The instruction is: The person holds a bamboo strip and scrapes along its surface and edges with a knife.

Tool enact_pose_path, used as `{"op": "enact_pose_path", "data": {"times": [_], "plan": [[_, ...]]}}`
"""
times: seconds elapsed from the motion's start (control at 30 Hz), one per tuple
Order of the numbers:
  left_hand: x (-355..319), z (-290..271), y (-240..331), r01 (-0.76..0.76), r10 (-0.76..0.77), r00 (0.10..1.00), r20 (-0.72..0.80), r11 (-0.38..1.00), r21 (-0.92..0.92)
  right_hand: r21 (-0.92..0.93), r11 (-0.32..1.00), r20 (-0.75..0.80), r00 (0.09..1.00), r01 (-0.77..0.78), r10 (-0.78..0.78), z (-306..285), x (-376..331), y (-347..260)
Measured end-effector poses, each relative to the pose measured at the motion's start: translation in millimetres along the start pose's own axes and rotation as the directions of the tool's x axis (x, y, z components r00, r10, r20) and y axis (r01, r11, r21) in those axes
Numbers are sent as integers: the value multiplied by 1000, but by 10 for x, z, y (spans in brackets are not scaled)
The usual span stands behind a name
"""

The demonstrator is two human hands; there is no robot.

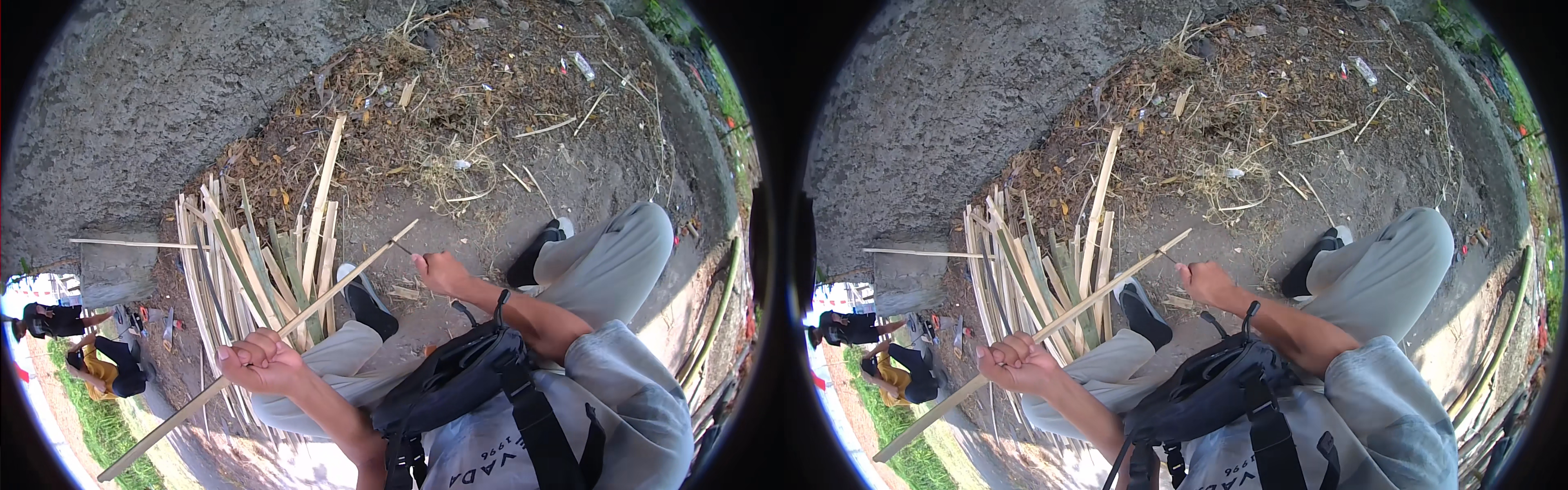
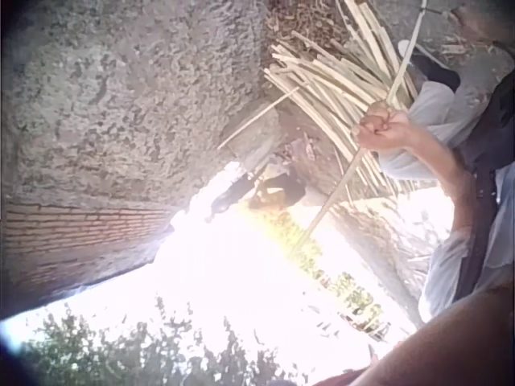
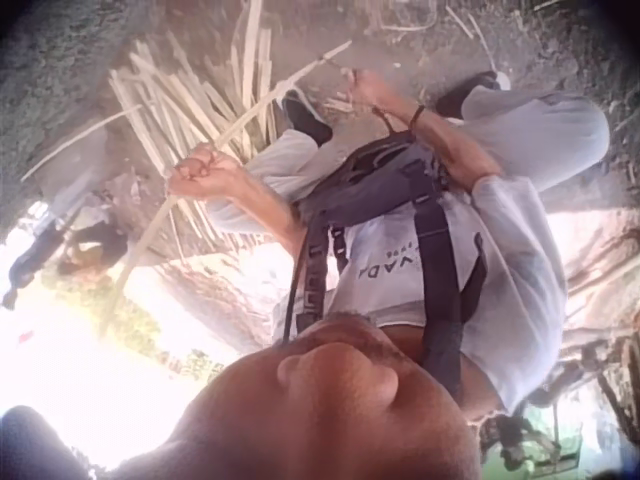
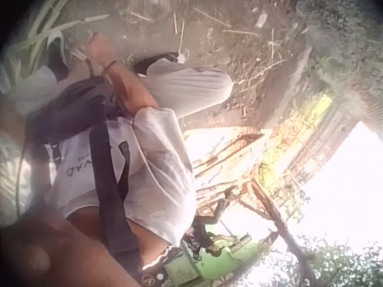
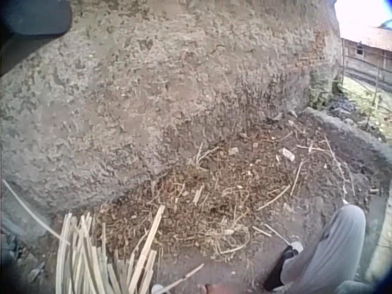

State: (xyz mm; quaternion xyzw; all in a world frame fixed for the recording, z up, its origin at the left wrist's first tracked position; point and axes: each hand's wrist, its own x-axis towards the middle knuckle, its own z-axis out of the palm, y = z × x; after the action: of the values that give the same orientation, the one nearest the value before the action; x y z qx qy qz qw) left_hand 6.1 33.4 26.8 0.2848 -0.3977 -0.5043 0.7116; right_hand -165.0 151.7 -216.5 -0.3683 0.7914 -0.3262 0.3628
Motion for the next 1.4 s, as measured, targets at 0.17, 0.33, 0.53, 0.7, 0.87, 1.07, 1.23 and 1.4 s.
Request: {"op": "enact_pose_path", "data": {"times": [0.17,0.33,0.53,0.7,0.87,1.07,1.23,1.4], "plan": [[14,-46,-1,15,-15,999,45,1000,-2,146,984,93,989,104,-118,-171,-341,-860],[7,-67,73,-39,39,999,-10,999,7,111,990,5,996,91,-92,-69,-312,-662],[8,-238,-31,-21,37,967,252,998,-67,47,996,76,994,-80,77,-15,-256,-532],[-6,-202,35,-8,32,977,210,993,-116,121,984,12,991,133,-135,-51,-395,-880],[114,-517,-65,-23,52,977,206,990,-139,10,995,10,995,-99,99,261,78,6],[35,-325,62,0,17,984,180,995,-95,104,979,23,984,175,-179,6,-401,-827],[64,-443,28,5,17,987,159,990,-138,98,994,-121,990,-56,68,274,47,56],[-7,-322,-21,-34,60,963,264,994,-104,13,999,-35,998,-44,44,201,-75,-104]]}}
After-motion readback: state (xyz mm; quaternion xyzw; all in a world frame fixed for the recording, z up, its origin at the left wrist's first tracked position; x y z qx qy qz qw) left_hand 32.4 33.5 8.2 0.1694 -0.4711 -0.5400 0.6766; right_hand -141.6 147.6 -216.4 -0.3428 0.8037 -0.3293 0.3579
